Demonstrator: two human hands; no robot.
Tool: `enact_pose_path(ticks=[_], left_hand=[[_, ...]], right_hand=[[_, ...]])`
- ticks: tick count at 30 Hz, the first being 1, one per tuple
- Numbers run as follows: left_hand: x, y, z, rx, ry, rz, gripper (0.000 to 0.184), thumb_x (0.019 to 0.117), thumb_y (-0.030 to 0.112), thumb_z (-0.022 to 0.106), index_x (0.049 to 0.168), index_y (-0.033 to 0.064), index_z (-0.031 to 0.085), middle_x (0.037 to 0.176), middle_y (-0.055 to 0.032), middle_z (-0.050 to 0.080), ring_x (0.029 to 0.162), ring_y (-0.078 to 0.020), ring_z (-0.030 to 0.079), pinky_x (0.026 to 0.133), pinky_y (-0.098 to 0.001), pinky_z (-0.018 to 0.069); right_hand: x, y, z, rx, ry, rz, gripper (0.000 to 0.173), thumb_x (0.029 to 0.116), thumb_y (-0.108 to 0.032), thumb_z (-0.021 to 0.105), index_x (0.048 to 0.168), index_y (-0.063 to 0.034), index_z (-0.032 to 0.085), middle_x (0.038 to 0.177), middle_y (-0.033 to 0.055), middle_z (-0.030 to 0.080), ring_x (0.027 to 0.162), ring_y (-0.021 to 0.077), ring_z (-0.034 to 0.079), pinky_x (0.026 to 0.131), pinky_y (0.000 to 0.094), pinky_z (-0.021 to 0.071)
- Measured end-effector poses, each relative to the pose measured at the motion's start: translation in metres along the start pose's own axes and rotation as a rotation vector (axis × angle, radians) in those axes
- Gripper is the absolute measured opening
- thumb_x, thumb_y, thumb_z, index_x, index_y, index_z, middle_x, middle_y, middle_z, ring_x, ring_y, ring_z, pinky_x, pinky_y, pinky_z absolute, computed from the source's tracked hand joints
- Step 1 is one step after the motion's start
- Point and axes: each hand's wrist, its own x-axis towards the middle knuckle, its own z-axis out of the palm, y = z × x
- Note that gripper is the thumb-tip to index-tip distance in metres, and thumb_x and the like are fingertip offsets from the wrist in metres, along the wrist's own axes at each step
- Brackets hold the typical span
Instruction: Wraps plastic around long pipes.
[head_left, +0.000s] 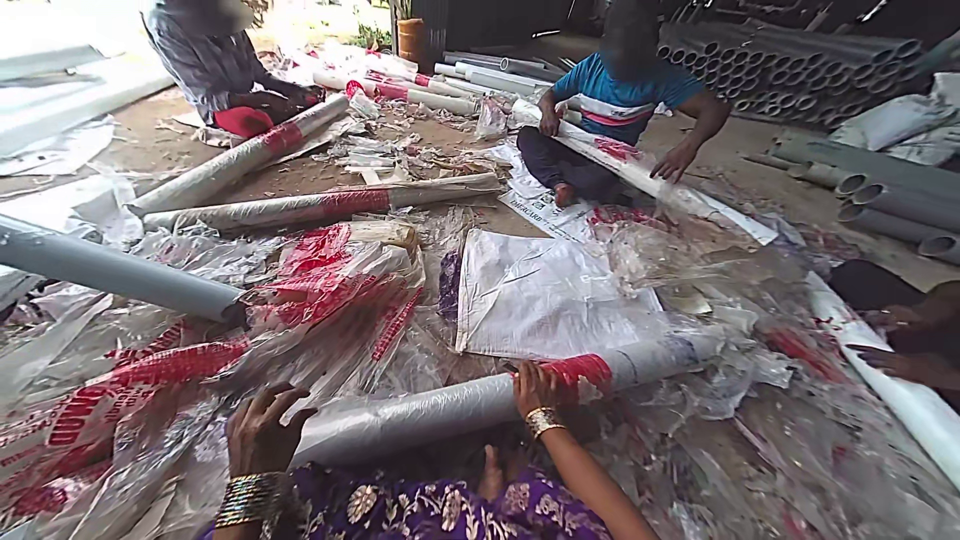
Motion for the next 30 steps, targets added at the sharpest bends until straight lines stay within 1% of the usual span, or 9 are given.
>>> enact_pose_path(ticks=[2, 5, 9, 13, 15, 18, 21, 24, 30], left_hand=[[-0.001, 0.005, -0.009, -0.065, -0.094, -0.032, 0.029, 0.0648, -0.005, 0.086, 0.092, -0.0011, 0.077, 0.095, -0.0270, 0.070, 0.081, -0.0479, 0.067, 0.073, -0.0652, 0.0523], [-0.007, 0.021, -0.023, -0.054, -0.342, -0.092, 0.024, 0.0703, -0.008, 0.083, 0.092, -0.0004, 0.078, 0.079, -0.0210, 0.068, 0.068, -0.0396, 0.066, 0.066, -0.0609, 0.0523], [-0.003, 0.028, -0.042, -0.072, -0.752, -0.195, 0.025, 0.0830, 0.005, 0.082, 0.107, 0.0024, 0.077, 0.106, -0.0194, 0.074, 0.088, -0.0377, 0.072, 0.083, -0.0596, 0.0559], [-0.010, 0.007, -0.040, -0.332, -0.648, 0.013, 0.044, 0.0735, 0.013, 0.080, 0.115, 0.0003, 0.073, 0.143, -0.0254, 0.060, 0.126, -0.0451, 0.062, 0.097, -0.0594, 0.0535], [-0.007, 0.005, -0.041, -0.259, -0.659, -0.074, 0.050, 0.0695, 0.005, 0.085, 0.118, 0.0001, 0.072, 0.153, -0.0304, 0.047, 0.137, -0.0505, 0.051, 0.108, -0.0634, 0.0449], [-0.006, -0.009, -0.035, 0.109, -0.786, -0.315, 0.047, 0.0788, 0.009, 0.089, 0.123, 0.0124, 0.074, 0.162, -0.0253, 0.038, 0.148, -0.0533, 0.034, 0.114, -0.0704, 0.0318], [-0.019, -0.042, -0.025, 0.217, -0.818, -0.495, 0.068, 0.0801, 0.014, 0.089, 0.142, 0.0143, 0.061, 0.161, -0.0280, 0.037, 0.148, -0.0529, 0.034, 0.113, -0.0735, 0.0302], [-0.021, -0.058, -0.021, 0.243, -0.911, -0.630, 0.086, 0.0852, 0.021, 0.087, 0.158, 0.0129, 0.042, 0.153, -0.0313, 0.046, 0.140, -0.0510, 0.047, 0.114, -0.0660, 0.0367], [-0.017, -0.062, -0.009, 0.250, -0.910, -0.662, 0.054, 0.0940, 0.021, 0.078, 0.142, 0.0045, 0.060, 0.143, -0.0263, 0.059, 0.137, -0.0451, 0.053, 0.116, -0.0621, 0.0364]], right_hand=[[0.002, 0.004, 0.008, 0.009, 0.037, -0.010, 0.047, 0.1094, -0.024, 0.035, 0.148, -0.0016, 0.051, 0.156, 0.0161, 0.050, 0.150, 0.0335, 0.039, 0.123, 0.0614, 0.0189], [0.004, 0.007, 0.013, 0.020, 0.064, -0.013, 0.046, 0.1089, -0.023, 0.039, 0.147, -0.0007, 0.053, 0.155, 0.0177, 0.050, 0.149, 0.0358, 0.040, 0.122, 0.0638, 0.0194], [0.004, 0.005, 0.012, 0.020, 0.048, -0.012, 0.046, 0.1089, -0.023, 0.038, 0.147, -0.0014, 0.052, 0.156, 0.0169, 0.050, 0.149, 0.0358, 0.040, 0.122, 0.0643, 0.0199], [0.005, 0.007, 0.013, 0.025, 0.061, -0.018, 0.046, 0.1087, -0.023, 0.039, 0.147, -0.0004, 0.053, 0.155, 0.0184, 0.050, 0.149, 0.0372, 0.040, 0.121, 0.0655, 0.0200], [0.005, 0.007, 0.013, 0.028, 0.058, -0.019, 0.046, 0.1088, -0.023, 0.039, 0.146, 0.0000, 0.053, 0.155, 0.0190, 0.050, 0.148, 0.0377, 0.041, 0.121, 0.0655, 0.0204], [0.007, 0.006, 0.014, 0.028, 0.059, -0.023, 0.046, 0.1090, -0.023, 0.038, 0.145, -0.0002, 0.054, 0.155, 0.0184, 0.050, 0.149, 0.0366, 0.041, 0.121, 0.0649, 0.0201], [0.006, 0.008, 0.013, 0.018, 0.058, -0.022, 0.046, 0.1089, -0.024, 0.038, 0.146, -0.0008, 0.054, 0.155, 0.0175, 0.050, 0.149, 0.0357, 0.041, 0.121, 0.0648, 0.0200], [0.004, 0.008, 0.013, 0.015, 0.047, -0.018, 0.047, 0.1092, -0.024, 0.038, 0.147, -0.0005, 0.052, 0.156, 0.0174, 0.049, 0.149, 0.0358, 0.040, 0.121, 0.0649, 0.0196], [0.007, 0.008, 0.015, 0.020, 0.061, -0.020, 0.046, 0.1089, -0.023, 0.038, 0.145, -0.0011, 0.054, 0.155, 0.0172, 0.051, 0.148, 0.0356, 0.041, 0.121, 0.0644, 0.0203]])
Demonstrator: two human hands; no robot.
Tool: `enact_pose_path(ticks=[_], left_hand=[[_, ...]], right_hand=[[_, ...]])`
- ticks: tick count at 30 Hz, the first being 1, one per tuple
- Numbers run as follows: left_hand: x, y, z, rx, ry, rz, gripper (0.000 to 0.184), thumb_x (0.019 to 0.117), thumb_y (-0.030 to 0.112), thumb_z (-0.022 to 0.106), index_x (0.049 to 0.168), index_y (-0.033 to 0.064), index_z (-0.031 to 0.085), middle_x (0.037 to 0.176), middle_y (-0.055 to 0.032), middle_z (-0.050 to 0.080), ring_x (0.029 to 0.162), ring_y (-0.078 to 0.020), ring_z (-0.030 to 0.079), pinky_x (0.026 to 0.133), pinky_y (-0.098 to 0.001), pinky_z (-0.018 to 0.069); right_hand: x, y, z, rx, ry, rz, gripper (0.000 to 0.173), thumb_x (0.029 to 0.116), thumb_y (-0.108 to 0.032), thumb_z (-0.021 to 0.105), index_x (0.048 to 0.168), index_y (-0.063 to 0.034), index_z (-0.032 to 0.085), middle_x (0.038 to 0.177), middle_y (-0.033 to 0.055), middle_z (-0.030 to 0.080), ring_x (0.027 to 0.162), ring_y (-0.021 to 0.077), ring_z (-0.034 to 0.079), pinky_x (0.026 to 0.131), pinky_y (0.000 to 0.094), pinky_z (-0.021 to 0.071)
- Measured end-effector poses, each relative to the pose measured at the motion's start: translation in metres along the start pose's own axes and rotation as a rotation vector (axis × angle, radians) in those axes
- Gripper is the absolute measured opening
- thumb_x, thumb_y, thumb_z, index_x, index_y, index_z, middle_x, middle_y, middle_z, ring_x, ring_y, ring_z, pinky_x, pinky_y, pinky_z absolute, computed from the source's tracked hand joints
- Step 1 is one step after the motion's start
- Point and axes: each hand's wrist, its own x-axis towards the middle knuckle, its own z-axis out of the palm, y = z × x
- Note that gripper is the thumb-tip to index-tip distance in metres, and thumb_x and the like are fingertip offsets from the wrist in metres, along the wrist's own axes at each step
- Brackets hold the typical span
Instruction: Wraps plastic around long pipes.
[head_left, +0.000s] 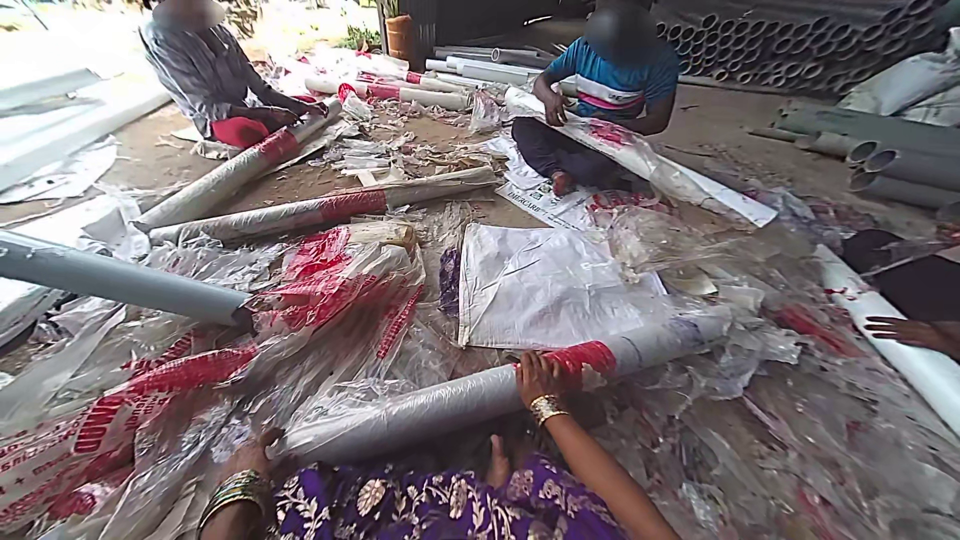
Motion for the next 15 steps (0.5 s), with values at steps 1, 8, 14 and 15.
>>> enact_pose_path(ticks=[1, 8, 14, 15], left_hand=[[0.002, -0.001, 0.001, 0.014, 0.016, 0.062, 0.047, 0.0937, 0.016, 0.077, 0.136, 0.0012, 0.063, 0.143, -0.0259, 0.059, 0.137, -0.0447, 0.053, 0.116, -0.0611, 0.0378], [-0.008, 0.016, 0.004, 0.009, 0.057, 0.058, 0.037, 0.1050, 0.011, 0.058, 0.139, -0.0032, 0.059, 0.137, -0.0316, 0.061, 0.134, -0.0494, 0.055, 0.115, -0.0625, 0.0388], [-0.010, 0.033, 0.001, -0.038, 0.255, 0.004, 0.039, 0.1030, 0.010, 0.060, 0.141, -0.0003, 0.056, 0.126, -0.0321, 0.066, 0.121, -0.0531, 0.062, 0.104, -0.0682, 0.0449], [-0.011, 0.035, 0.001, -0.067, 0.288, 0.020, 0.037, 0.1025, 0.008, 0.060, 0.139, -0.0004, 0.058, 0.123, -0.0307, 0.069, 0.119, -0.0529, 0.064, 0.103, -0.0688, 0.0452]], right_hand=[[0.000, 0.000, 0.000, 0.002, 0.001, 0.000, 0.046, 0.1090, -0.023, 0.038, 0.145, -0.0008, 0.054, 0.154, 0.0176, 0.051, 0.148, 0.0359, 0.041, 0.121, 0.0645, 0.0206], [0.005, -0.002, -0.003, 0.021, -0.037, 0.005, 0.047, 0.1102, -0.026, 0.037, 0.148, -0.0019, 0.051, 0.155, 0.0178, 0.049, 0.149, 0.0361, 0.039, 0.122, 0.0642, 0.0185], [0.000, 0.002, -0.004, 0.042, -0.030, 0.015, 0.047, 0.1101, -0.026, 0.037, 0.150, -0.0031, 0.049, 0.158, 0.0164, 0.047, 0.151, 0.0344, 0.037, 0.123, 0.0628, 0.0174], [0.000, 0.002, -0.005, 0.046, -0.031, 0.019, 0.048, 0.1102, -0.026, 0.036, 0.150, -0.0028, 0.049, 0.158, 0.0164, 0.047, 0.151, 0.0343, 0.037, 0.123, 0.0624, 0.0172]])
